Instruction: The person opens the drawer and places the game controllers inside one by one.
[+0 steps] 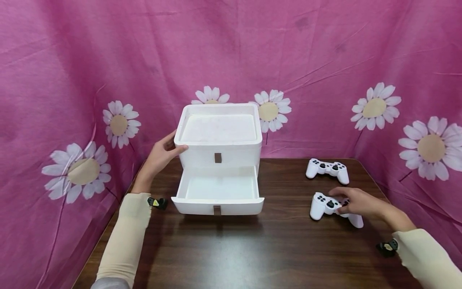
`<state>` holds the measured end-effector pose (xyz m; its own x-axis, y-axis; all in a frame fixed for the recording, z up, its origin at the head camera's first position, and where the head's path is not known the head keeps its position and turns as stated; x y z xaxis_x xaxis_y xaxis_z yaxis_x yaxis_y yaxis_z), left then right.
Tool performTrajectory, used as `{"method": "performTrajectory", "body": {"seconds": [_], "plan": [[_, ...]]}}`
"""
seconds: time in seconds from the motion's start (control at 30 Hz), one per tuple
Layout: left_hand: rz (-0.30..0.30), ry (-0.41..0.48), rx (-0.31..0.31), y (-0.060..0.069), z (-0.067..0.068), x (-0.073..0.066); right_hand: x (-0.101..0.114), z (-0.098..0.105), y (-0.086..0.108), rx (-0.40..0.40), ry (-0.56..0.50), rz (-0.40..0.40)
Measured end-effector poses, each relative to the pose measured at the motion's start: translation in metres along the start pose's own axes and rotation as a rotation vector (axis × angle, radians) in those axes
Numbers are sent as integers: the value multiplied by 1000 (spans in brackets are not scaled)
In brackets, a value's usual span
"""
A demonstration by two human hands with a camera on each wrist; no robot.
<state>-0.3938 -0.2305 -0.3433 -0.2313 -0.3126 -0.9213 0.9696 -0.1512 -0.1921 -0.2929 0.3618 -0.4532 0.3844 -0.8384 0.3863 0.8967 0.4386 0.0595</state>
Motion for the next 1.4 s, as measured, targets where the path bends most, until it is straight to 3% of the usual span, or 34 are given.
{"method": "performTrajectory", "body": {"seconds": [0.37, 0.8, 1.07, 1.4], "plan": [[-29, 42, 0, 0, -1, -4, 3, -6, -6, -2, 147, 29], [-11, 12, 1, -1, 0, -1, 16, -6, -12, -39, 211, 125], [0, -1, 7, -2, -1, 0, 12, -6, -15, 32, 211, 46], [3, 1, 9, -1, -1, 0, 11, -3, -17, 48, 239, 37]]}}
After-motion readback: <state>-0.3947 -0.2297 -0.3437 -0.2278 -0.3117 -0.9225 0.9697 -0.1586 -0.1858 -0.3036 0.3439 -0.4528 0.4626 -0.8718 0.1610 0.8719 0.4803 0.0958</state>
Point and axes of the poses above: each hand's wrist, its own y-axis away from the middle knuckle, its own z-axis out of the back of the hand, x = y × z, the point moved 10 cm from there along -y, towards the middle knuckle, and after that the axes turned 5 degrees about y, right-handed, at the moved point
